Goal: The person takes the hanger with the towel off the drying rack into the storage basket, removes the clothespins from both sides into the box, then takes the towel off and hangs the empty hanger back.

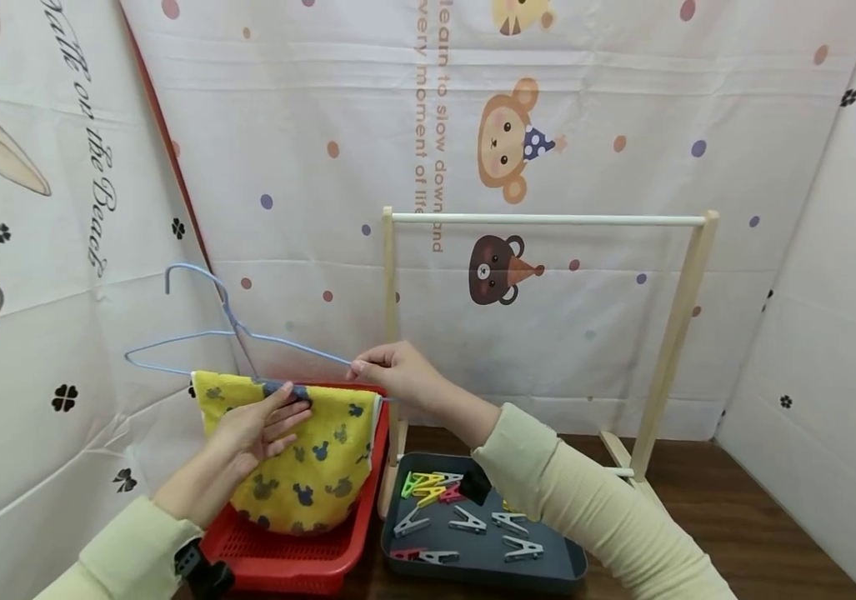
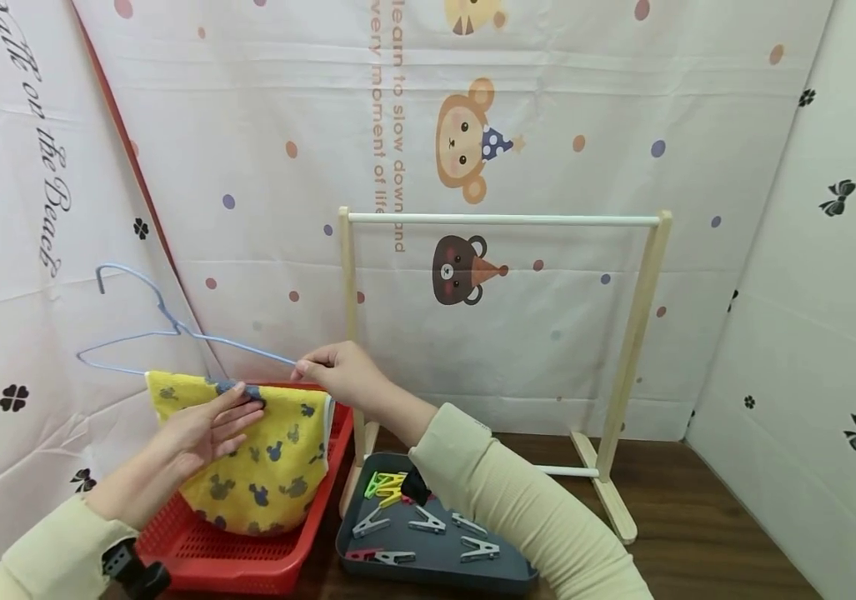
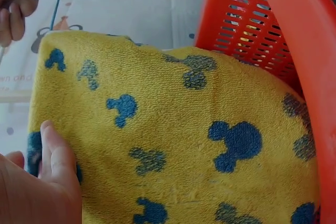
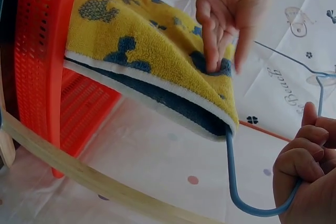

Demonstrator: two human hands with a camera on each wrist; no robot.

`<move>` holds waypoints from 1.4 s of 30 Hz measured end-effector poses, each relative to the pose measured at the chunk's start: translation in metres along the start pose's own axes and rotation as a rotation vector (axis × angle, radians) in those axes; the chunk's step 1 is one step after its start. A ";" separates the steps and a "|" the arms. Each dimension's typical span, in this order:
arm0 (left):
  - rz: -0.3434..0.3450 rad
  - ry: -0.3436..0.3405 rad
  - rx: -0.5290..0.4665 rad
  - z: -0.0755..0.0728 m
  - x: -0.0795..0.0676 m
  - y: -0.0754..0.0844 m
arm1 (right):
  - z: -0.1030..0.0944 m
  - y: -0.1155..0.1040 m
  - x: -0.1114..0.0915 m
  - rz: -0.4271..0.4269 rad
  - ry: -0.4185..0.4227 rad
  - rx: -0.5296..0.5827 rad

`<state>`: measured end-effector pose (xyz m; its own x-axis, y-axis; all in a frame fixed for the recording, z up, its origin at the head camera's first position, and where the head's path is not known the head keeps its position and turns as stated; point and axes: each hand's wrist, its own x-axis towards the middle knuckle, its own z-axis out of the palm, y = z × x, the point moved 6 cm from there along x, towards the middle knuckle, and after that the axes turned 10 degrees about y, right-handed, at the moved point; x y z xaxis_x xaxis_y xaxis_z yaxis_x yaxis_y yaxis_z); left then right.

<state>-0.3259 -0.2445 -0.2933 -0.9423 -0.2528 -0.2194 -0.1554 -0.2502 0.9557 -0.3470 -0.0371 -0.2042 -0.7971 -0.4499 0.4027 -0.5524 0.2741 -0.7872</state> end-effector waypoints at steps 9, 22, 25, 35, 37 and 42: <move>0.243 0.079 0.292 -0.002 0.001 0.007 | 0.004 0.010 -0.004 0.046 0.023 0.023; 1.420 0.481 1.085 0.030 -0.047 0.027 | -0.005 0.017 0.001 0.064 0.078 -0.036; 1.600 0.504 1.055 0.032 -0.052 0.025 | -0.008 0.017 0.002 0.058 0.095 -0.048; 1.807 0.423 1.001 0.032 -0.060 0.019 | -0.016 0.019 0.003 0.058 0.126 -0.065; 1.757 0.405 0.988 0.032 -0.059 0.021 | -0.017 0.019 0.003 0.053 0.127 -0.075; 1.635 0.345 0.981 0.030 -0.058 0.028 | -0.019 0.018 0.002 0.025 0.131 -0.101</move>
<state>-0.2846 -0.2085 -0.2480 -0.2548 0.1619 0.9534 0.4753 0.8796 -0.0223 -0.3636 -0.0174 -0.2089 -0.8324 -0.3289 0.4460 -0.5482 0.3712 -0.7495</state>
